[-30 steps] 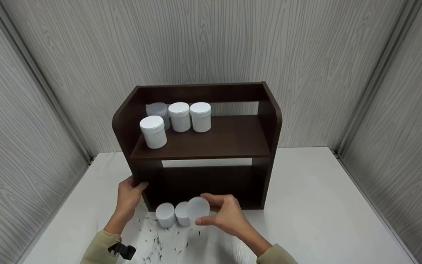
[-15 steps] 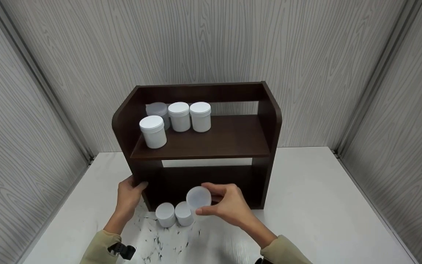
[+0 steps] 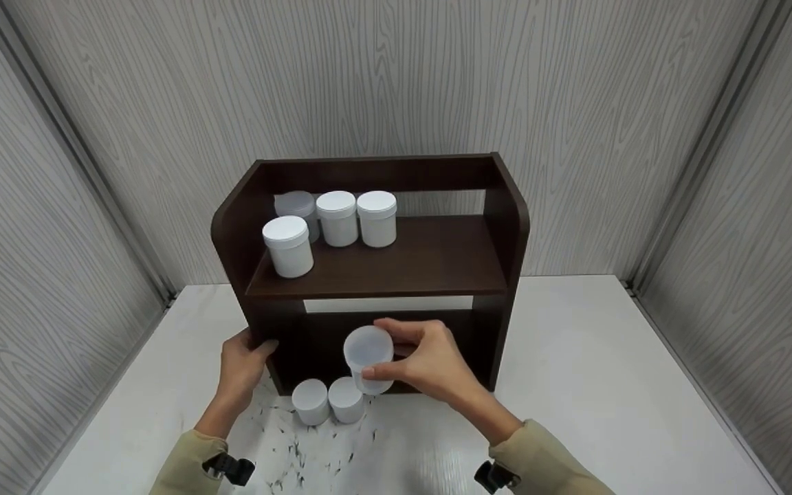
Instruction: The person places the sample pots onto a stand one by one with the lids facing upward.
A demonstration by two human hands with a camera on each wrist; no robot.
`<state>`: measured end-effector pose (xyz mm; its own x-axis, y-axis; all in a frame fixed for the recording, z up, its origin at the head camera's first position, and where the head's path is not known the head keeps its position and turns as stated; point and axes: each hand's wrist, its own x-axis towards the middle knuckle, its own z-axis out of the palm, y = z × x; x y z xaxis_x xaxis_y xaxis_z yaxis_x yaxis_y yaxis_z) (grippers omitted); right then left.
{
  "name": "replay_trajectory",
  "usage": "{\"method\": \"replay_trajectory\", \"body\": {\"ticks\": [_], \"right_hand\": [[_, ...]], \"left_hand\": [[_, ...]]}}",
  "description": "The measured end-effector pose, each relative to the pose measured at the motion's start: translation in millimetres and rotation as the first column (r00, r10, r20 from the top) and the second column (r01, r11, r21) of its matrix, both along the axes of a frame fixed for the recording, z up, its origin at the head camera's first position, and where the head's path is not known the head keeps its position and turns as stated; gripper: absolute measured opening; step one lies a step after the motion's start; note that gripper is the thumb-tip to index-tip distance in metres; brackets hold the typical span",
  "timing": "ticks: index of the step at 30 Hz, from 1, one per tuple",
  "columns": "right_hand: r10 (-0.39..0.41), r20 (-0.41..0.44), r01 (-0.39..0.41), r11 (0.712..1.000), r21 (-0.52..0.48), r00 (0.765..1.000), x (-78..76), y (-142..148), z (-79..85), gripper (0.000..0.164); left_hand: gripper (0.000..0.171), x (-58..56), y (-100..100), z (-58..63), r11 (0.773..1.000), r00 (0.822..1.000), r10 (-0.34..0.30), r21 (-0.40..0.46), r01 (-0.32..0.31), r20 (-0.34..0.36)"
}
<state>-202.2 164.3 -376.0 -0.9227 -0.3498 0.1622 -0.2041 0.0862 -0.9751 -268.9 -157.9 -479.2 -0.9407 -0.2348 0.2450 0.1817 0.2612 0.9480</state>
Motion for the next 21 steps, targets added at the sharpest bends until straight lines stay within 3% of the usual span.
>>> {"method": "replay_trajectory", "body": {"ticks": [21], "right_hand": [[-0.06, -0.067, 0.061, 0.998, 0.018, 0.996, -13.6, -7, 52.9, 0.073]], "left_hand": [[0.046, -0.4, 0, 0.1, 1.0, 1.0, -0.004, -0.002, 0.004, 0.01]]}}
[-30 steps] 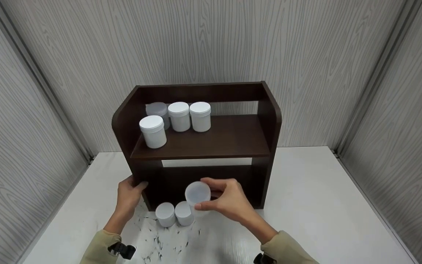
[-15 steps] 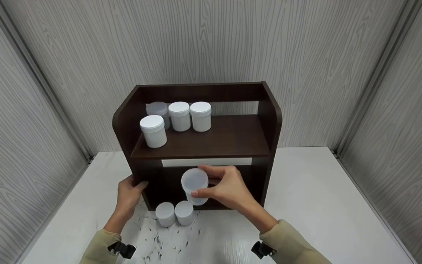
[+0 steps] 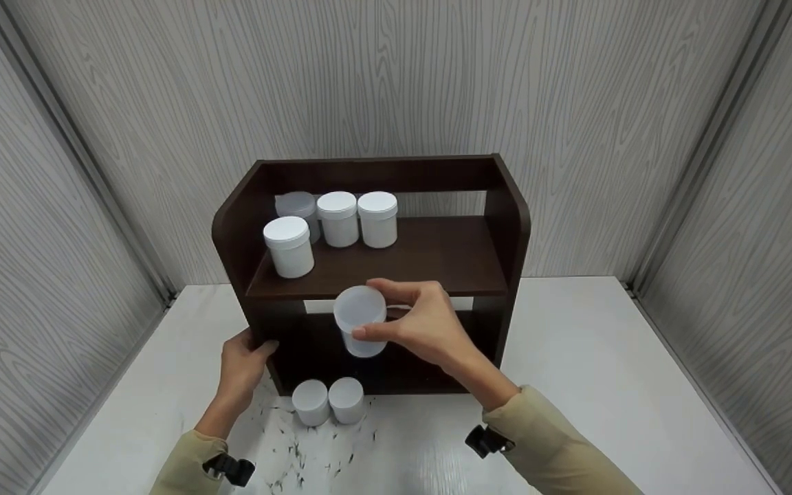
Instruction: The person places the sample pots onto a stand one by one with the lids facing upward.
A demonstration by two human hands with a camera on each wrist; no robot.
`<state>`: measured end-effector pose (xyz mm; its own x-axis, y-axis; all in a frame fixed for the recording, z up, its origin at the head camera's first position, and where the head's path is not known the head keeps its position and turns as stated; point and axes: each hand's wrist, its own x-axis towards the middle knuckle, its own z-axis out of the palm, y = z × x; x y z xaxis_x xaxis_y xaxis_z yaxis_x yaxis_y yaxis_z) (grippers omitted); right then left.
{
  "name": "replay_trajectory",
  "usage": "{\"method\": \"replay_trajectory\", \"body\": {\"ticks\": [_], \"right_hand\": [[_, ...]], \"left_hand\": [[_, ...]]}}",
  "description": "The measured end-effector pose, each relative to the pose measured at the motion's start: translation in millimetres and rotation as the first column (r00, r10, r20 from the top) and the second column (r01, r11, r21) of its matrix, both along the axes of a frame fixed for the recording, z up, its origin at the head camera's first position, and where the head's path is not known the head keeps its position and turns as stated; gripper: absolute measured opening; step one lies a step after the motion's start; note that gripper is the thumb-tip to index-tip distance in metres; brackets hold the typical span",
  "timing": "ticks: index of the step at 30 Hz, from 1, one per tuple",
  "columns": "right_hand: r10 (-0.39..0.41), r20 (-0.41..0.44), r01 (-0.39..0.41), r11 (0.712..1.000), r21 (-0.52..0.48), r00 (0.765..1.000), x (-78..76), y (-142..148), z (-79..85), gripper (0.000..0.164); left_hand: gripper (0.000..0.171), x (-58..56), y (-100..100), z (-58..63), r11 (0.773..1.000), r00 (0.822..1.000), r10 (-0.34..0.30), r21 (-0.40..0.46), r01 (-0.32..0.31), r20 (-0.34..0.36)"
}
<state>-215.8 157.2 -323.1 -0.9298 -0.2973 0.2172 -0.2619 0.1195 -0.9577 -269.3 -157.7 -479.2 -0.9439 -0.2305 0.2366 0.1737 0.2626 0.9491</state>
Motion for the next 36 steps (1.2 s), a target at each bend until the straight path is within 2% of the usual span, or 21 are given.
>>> {"method": "replay_trajectory", "body": {"ticks": [9, 15, 20, 23, 27, 31, 36], "right_hand": [[-0.04, -0.039, 0.04, 0.999, 0.004, 0.998, -15.7, -8, 19.8, 0.069], [-0.043, -0.035, 0.043, 0.999, 0.0, 0.998, -27.2, -14, 29.1, 0.069], [-0.04, -0.036, 0.04, 0.999, 0.001, 0.999, -39.3, -20, 37.2, 0.07], [-0.037, -0.032, 0.037, 0.999, -0.016, 0.999, -46.8, -24, 42.3, 0.071], [-0.054, -0.032, 0.053, 0.998, -0.02, 0.998, -57.2, -29, 44.7, 0.07], [-0.079, -0.03, 0.079, 0.997, -0.002, 0.996, -66.5, -33, 43.4, 0.07], [-0.087, 0.002, 0.087, 0.996, -0.03, 0.996, -78.7, -38, 41.6, 0.071]], "left_hand": [[0.043, -0.6, 1, 0.2, 1.0, 1.0, 0.021, -0.013, -0.021, -0.003], [0.046, 0.3, 1, -1.1, 0.999, 1.0, 0.022, -0.023, -0.022, 0.0], [0.044, 1.0, -1, -0.8, 1.0, 1.0, 0.01, -0.007, -0.01, -0.012], [0.045, 1.4, -2, 0.7, 1.0, 1.0, -0.018, 0.023, 0.018, -0.018], [0.047, 1.4, -1, 1.1, 0.998, 0.999, -0.047, 0.043, 0.048, -0.019], [0.047, 1.5, 0, 0.3, 0.998, 0.999, -0.047, 0.04, 0.048, -0.019], [0.046, 1.3, 0, -0.5, 0.999, 0.999, -0.041, 0.035, 0.042, -0.021]]}}
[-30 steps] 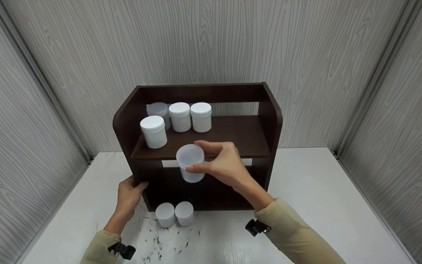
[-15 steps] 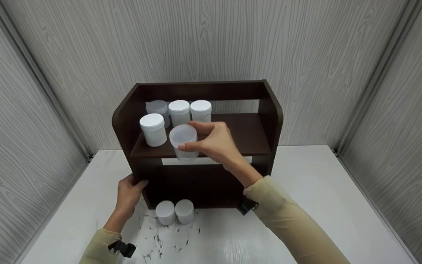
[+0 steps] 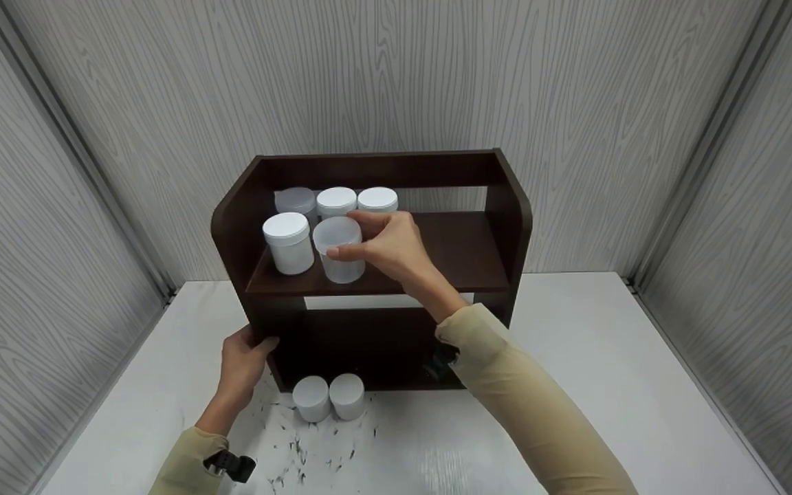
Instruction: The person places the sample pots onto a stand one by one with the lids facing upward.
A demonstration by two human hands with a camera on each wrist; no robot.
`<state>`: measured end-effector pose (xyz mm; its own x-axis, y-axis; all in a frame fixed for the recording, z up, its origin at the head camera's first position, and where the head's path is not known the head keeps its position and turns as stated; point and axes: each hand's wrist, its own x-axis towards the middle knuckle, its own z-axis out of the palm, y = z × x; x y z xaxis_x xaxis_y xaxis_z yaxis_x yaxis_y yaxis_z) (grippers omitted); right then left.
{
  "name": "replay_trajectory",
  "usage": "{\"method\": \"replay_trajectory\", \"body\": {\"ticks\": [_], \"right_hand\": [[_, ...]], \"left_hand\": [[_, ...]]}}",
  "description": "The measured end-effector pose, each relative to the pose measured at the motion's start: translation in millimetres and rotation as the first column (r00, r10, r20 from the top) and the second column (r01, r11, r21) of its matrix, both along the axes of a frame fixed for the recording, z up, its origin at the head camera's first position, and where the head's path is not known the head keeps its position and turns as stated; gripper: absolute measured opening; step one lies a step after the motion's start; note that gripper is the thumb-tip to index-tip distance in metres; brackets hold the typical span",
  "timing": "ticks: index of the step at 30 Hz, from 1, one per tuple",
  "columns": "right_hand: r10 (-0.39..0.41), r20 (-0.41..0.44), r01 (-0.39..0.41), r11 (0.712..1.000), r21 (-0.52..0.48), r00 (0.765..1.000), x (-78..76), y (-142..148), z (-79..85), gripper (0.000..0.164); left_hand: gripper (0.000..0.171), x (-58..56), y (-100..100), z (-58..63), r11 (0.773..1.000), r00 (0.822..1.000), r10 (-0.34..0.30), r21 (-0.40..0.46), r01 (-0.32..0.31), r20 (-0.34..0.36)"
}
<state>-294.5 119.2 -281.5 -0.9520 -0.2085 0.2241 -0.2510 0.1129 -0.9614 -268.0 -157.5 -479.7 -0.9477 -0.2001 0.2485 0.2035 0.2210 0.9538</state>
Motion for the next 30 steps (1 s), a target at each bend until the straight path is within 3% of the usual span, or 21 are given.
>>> {"method": "replay_trajectory", "body": {"ticks": [6, 14, 30], "right_hand": [[-0.002, 0.014, 0.003, 0.999, -0.035, 1.0, -13.6, -5, -2.4, 0.068], [-0.057, 0.016, 0.057, 0.998, 0.035, 0.998, -23.0, -11, -3.0, 0.071], [-0.047, 0.017, 0.045, 0.997, 0.066, 0.999, -31.7, -14, -4.5, 0.067]], "left_hand": [[0.046, 0.5, 0, -0.9, 1.0, 1.0, 0.002, -0.008, -0.002, -0.014], [0.047, -0.9, 0, -1.9, 1.0, 1.0, 0.017, -0.012, -0.018, -0.01], [0.047, -1.2, 0, -0.1, 0.999, 1.0, 0.027, -0.041, -0.027, -0.001]]}}
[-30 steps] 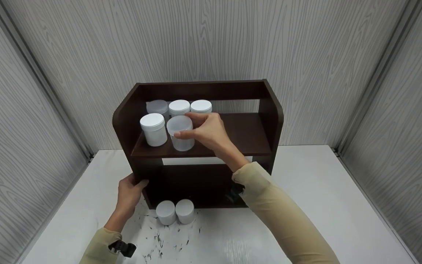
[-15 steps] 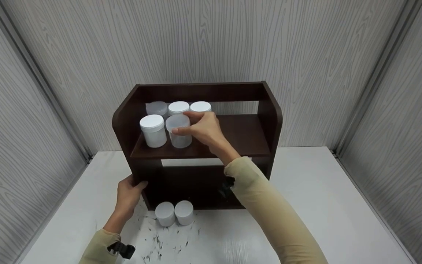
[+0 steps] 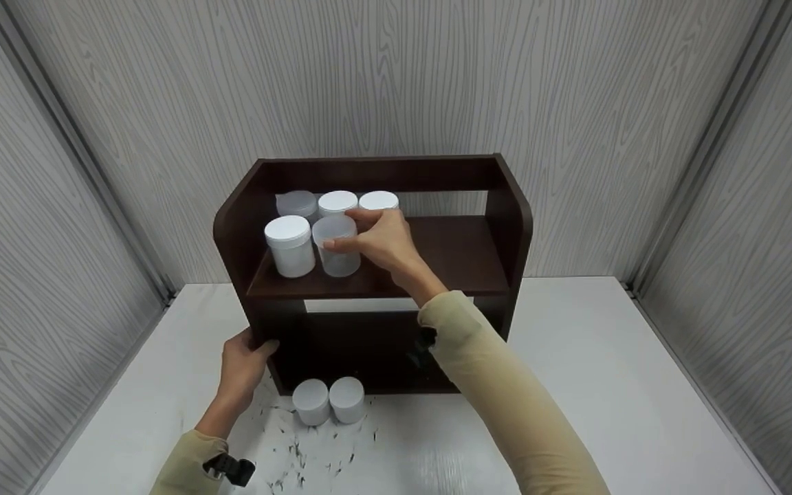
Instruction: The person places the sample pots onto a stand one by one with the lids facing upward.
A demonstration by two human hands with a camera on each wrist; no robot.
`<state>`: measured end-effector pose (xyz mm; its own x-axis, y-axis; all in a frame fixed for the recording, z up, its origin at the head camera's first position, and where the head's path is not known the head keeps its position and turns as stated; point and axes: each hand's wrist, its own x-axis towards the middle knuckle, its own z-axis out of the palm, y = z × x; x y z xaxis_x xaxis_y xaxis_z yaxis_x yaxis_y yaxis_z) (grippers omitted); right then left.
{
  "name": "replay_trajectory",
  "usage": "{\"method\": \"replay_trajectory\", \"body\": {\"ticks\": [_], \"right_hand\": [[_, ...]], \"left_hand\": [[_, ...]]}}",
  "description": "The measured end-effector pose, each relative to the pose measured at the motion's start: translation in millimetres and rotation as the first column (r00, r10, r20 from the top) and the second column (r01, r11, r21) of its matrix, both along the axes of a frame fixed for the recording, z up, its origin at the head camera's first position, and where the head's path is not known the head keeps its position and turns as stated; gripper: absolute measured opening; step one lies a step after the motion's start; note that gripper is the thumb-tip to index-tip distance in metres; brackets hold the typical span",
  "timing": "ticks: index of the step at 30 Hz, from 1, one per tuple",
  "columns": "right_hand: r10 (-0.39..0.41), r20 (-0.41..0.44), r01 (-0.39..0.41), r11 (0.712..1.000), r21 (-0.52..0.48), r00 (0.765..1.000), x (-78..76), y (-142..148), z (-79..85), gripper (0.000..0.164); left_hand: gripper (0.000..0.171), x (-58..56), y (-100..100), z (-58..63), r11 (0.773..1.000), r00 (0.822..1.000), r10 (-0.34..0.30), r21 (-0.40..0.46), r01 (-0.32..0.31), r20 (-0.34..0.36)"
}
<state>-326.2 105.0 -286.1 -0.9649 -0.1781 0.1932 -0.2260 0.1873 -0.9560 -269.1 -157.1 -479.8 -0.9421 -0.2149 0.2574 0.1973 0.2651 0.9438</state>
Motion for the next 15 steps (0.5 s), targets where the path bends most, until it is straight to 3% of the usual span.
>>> {"method": "replay_trajectory", "body": {"ticks": [15], "right_hand": [[0.008, 0.0, -0.008, 0.999, 0.035, 1.0, -4.7, 3.4, -1.7, 0.07]], "left_hand": [[0.049, -0.9, 1.4, -1.5, 1.0, 1.0, 0.009, 0.01, -0.009, -0.004]]}}
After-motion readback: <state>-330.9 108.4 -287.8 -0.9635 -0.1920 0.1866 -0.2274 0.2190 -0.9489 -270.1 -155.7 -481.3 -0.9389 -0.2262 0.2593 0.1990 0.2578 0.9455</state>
